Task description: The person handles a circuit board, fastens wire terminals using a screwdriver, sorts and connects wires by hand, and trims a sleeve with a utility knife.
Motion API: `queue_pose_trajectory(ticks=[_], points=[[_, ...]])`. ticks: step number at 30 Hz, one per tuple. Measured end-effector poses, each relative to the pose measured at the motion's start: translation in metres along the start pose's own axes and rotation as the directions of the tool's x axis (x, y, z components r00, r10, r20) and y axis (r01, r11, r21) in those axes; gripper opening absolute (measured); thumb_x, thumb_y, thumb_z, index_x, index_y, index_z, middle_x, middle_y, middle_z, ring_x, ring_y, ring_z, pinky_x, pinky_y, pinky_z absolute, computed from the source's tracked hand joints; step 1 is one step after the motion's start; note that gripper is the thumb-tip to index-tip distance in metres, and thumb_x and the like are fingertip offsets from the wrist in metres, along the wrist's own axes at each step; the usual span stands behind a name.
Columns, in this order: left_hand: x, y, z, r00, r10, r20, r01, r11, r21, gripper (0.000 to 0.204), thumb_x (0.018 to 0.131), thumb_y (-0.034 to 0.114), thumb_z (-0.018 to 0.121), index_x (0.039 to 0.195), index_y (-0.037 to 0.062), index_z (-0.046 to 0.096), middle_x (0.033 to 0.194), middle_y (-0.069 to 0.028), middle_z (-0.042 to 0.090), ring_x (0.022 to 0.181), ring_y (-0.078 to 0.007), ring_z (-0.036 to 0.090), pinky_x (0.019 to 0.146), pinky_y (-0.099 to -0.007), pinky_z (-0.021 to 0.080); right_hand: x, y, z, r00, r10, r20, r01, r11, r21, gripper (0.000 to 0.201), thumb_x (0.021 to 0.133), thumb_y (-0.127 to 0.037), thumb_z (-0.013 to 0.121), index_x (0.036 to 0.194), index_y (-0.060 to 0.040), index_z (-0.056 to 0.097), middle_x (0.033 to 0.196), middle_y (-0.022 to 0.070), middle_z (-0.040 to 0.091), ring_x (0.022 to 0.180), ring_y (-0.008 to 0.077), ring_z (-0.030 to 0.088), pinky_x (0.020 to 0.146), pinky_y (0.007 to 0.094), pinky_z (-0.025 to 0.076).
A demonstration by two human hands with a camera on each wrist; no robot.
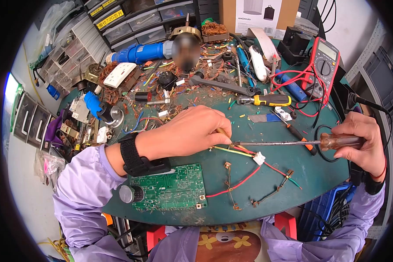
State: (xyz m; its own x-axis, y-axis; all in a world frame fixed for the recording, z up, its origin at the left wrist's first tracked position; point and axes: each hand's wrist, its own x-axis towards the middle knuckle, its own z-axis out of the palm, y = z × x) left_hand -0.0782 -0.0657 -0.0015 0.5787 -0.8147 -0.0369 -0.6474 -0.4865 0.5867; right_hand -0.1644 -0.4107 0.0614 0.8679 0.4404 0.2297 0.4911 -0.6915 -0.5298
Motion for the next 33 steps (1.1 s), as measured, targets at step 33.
queue_pose_trajectory(ticks=[33], points=[[0.010,0.001,-0.009,0.968,-0.194,0.160,0.216,0.968,-0.128,0.022,0.089,0.023,0.060,0.089,0.0029,0.067,0.068,-0.0025,0.066,0.059,-0.0139,0.056,0.054,-0.0309,0.040,0.020,-0.009,0.014,0.979,-0.089,0.185,0.153,0.916,-0.371,0.033,0.064,-0.013,0.082,0.084,-0.0012,0.059,0.070,0.0092,0.061,0.063,0.0266,0.065,0.054,0.0315,0.049]])
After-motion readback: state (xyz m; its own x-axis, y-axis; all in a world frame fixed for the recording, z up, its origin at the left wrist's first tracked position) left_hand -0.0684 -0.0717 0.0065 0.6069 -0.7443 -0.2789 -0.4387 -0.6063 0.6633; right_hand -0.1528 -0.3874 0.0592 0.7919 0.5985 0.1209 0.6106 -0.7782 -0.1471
